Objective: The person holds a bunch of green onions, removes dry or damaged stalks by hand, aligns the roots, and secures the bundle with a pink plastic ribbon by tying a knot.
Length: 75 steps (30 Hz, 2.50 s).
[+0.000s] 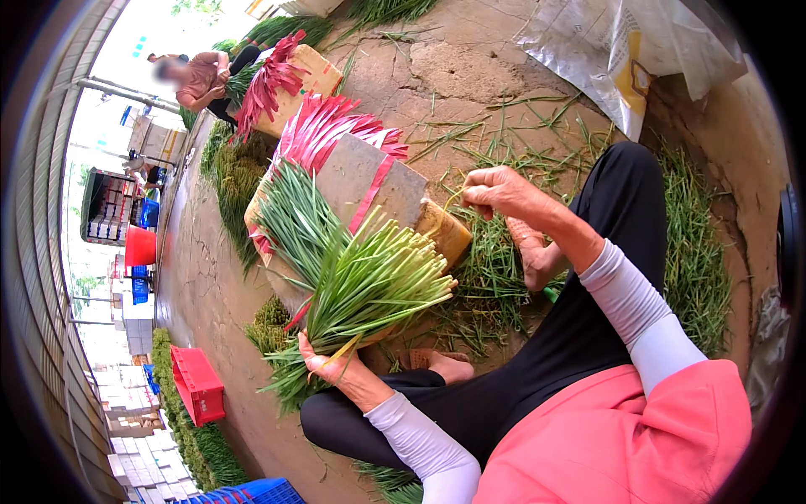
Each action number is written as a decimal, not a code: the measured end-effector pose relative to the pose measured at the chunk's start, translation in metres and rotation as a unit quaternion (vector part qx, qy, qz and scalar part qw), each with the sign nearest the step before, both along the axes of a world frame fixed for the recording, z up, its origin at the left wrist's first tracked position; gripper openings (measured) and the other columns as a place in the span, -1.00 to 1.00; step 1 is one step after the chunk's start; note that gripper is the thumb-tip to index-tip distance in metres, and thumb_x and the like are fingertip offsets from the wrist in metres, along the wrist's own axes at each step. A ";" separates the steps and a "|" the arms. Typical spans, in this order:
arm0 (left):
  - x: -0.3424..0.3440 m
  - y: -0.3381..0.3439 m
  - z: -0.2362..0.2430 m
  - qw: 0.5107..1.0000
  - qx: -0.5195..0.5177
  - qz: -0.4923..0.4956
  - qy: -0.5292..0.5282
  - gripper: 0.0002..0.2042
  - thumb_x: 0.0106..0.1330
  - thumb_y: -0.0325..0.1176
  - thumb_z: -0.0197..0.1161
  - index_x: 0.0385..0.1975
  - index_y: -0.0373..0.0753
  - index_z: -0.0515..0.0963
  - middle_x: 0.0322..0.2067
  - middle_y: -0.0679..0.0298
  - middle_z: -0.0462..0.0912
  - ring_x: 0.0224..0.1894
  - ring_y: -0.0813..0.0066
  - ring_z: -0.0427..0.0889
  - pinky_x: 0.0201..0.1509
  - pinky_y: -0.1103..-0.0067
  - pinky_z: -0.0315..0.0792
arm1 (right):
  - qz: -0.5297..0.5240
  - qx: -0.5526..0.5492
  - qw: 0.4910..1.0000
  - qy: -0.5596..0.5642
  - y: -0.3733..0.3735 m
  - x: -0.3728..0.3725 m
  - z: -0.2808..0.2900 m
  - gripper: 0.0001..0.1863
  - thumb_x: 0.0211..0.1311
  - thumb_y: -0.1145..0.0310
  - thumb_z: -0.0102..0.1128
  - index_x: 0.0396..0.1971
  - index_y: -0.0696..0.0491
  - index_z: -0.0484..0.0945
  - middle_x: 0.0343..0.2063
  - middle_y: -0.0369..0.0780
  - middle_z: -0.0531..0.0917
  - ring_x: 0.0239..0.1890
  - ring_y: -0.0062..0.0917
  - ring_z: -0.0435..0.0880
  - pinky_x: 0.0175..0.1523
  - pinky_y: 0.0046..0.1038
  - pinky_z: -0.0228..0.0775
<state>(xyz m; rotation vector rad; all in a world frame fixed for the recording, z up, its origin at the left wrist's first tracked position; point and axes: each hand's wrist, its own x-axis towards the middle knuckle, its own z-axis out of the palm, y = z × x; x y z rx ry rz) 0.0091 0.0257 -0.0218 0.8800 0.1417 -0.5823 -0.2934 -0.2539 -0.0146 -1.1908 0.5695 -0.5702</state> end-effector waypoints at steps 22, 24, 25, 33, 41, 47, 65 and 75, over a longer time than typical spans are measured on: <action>0.001 -0.009 0.006 0.998 0.014 0.050 0.042 -0.61 0.24 -0.12 0.13 -0.07 -0.25 0.58 -0.01 0.05 0.63 0.02 -0.02 0.56 0.10 0.00 0.41 | 0.093 0.073 0.993 -0.007 0.009 0.001 0.017 -0.80 0.31 0.33 0.19 -0.39 0.17 0.57 -0.57 -0.37 0.54 -0.54 -0.72 0.47 -0.34 -0.64 0.39; -0.002 -0.013 0.011 0.995 0.000 0.083 0.063 -0.63 0.20 -0.14 0.17 -0.10 -0.25 0.59 -0.05 0.08 0.65 -0.01 0.02 0.58 0.07 -0.01 0.42 | 0.079 0.169 0.978 -0.095 0.003 -0.004 0.018 -0.84 0.33 0.35 0.16 -0.39 0.13 0.53 -0.59 -0.43 0.44 -0.61 -0.75 0.38 -0.19 -0.64 0.48; -0.005 -0.012 0.014 0.994 -0.011 0.087 0.070 -0.65 0.19 -0.15 0.17 -0.13 -0.25 0.61 -0.07 0.08 0.66 -0.03 0.03 0.59 0.06 0.00 0.43 | 0.028 0.190 0.974 -0.123 0.004 -0.006 0.020 -0.83 0.36 0.36 0.11 -0.42 0.12 0.52 -0.63 -0.47 0.37 -0.63 -0.76 0.34 -0.17 -0.56 0.50; -0.023 -0.021 0.029 0.983 -0.065 0.169 -0.016 -0.77 0.20 -0.22 0.17 -0.34 -0.25 0.61 -0.23 0.12 0.69 -0.15 0.12 0.63 -0.01 0.08 0.49 | -0.228 -0.466 0.819 0.245 0.025 -0.007 0.029 -0.88 0.18 0.35 0.17 -0.33 0.03 0.62 -0.39 -0.17 0.68 -0.23 -0.24 0.68 -0.16 -0.24 0.49; -0.047 -0.033 0.049 0.985 -0.076 0.155 -0.022 -0.89 0.14 -0.32 0.22 -0.41 -0.20 0.59 -0.35 0.23 0.68 -0.26 0.26 0.65 -0.05 0.26 0.52 | -0.145 -0.609 0.765 0.154 0.087 0.032 0.054 -0.84 0.00 0.40 0.27 -0.39 0.03 0.52 -0.51 -0.25 0.53 -0.32 -0.38 0.60 0.14 -0.22 0.23; -0.038 -0.026 0.040 0.982 -0.093 0.155 -0.050 -0.87 0.18 -0.30 0.18 -0.42 -0.21 0.58 -0.35 0.21 0.68 -0.25 0.25 0.65 -0.05 0.24 0.53 | -0.158 -0.610 0.761 0.155 0.105 0.035 0.044 -0.79 -0.08 0.42 0.31 -0.41 0.02 0.48 -0.55 -0.28 0.44 -0.34 -0.39 0.56 0.26 -0.13 0.12; -0.045 -0.029 0.048 0.985 -0.099 0.144 -0.011 -0.85 0.18 -0.28 0.26 -0.34 -0.19 0.61 -0.22 0.19 0.69 -0.17 0.20 0.63 0.00 0.17 0.52 | -0.009 0.106 0.991 -0.077 0.101 0.058 0.024 -0.78 0.29 0.38 0.19 -0.12 0.11 0.64 -0.34 -0.45 0.63 -0.35 -0.83 0.46 -0.24 -0.69 0.28; -0.022 -0.011 0.043 0.973 -0.166 0.159 -0.013 -0.82 0.19 -0.27 0.30 -0.28 -0.20 0.64 -0.11 0.12 0.67 -0.06 0.12 0.61 0.09 0.05 0.46 | -0.153 -0.419 0.866 0.228 0.056 0.008 0.027 -0.83 0.05 0.36 0.11 -0.44 0.13 0.60 -0.52 -0.17 0.62 -0.34 -0.34 0.63 -0.13 -0.37 0.39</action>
